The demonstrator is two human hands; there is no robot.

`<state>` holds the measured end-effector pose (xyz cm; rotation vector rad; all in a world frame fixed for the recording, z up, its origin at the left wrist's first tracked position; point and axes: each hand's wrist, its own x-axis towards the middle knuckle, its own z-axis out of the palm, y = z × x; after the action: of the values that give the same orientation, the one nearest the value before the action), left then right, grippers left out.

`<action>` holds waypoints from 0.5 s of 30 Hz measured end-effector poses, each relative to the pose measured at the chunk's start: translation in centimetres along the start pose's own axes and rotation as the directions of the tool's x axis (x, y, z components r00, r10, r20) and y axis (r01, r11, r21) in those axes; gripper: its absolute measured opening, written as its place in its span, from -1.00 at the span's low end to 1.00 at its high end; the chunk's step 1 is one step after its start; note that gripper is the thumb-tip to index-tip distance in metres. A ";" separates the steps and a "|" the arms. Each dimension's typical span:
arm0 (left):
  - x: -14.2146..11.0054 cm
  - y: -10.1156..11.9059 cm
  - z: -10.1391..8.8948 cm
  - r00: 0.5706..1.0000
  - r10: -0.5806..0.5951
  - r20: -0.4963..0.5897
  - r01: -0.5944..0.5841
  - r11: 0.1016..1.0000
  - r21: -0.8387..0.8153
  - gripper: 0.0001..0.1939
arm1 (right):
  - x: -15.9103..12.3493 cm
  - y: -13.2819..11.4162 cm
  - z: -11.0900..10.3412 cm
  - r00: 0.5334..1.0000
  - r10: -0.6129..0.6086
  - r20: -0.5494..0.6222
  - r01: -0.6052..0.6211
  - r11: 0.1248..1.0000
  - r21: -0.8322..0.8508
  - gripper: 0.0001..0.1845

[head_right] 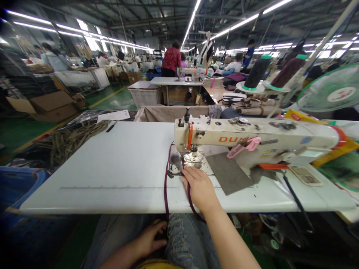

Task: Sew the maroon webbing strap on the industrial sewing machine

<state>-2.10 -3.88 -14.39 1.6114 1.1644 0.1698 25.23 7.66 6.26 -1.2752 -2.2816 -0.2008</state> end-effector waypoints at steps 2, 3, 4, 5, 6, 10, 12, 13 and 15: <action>-0.4 1.3 -0.3 0.994 0.064 -0.084 -0.069 0.996 -0.061 -0.40 | 0.1 -0.1 -0.1 1.000 0.012 0.008 -0.012 1.000 0.006 -0.69; -0.6 2.1 -0.4 0.987 0.093 -0.129 -0.104 0.991 -0.082 -0.39 | 0.1 -0.1 -0.2 1.000 0.016 0.013 -0.016 1.000 0.006 -0.69; -0.7 2.7 -0.4 0.978 0.120 -0.169 -0.137 0.986 -0.096 -0.37 | 0.1 -0.1 -0.2 1.000 0.018 0.016 -0.018 1.000 0.006 -0.68; -0.9 3.3 -0.4 0.969 0.143 -0.203 -0.167 0.980 -0.105 -0.37 | 0.1 -0.2 -0.1 1.000 0.020 0.016 -0.021 1.000 0.006 -0.68; -0.9 3.9 -0.3 0.960 0.158 -0.232 -0.187 0.976 -0.109 -0.38 | 0.1 -0.2 -0.1 1.000 0.021 0.015 -0.021 1.000 0.007 -0.68; -0.6 4.8 0.0 0.930 0.057 -0.362 -0.112 0.985 -0.133 -0.49 | 0.1 -0.2 0.0 0.999 0.027 0.021 -0.027 1.000 0.007 -0.68; -0.3 5.0 -0.1 0.910 0.015 -0.413 -0.070 0.990 -0.119 -0.49 | 0.1 -0.2 0.0 0.999 0.029 0.027 -0.029 1.000 0.002 -0.68; -0.1 5.0 -0.3 0.910 0.036 -0.412 -0.081 0.992 -0.093 -0.51 | 0.1 -0.2 0.0 0.999 0.030 0.026 -0.030 1.000 0.001 -0.68; 0.0 5.0 -0.7 0.930 0.131 -0.343 -0.147 0.989 -0.021 -0.61 | 0.1 -0.2 0.0 0.999 0.030 0.023 -0.030 1.000 0.003 -0.68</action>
<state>0.44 -3.04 -10.10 1.6658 1.2950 0.5843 25.03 7.58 6.35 -1.3156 -2.2794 -0.1727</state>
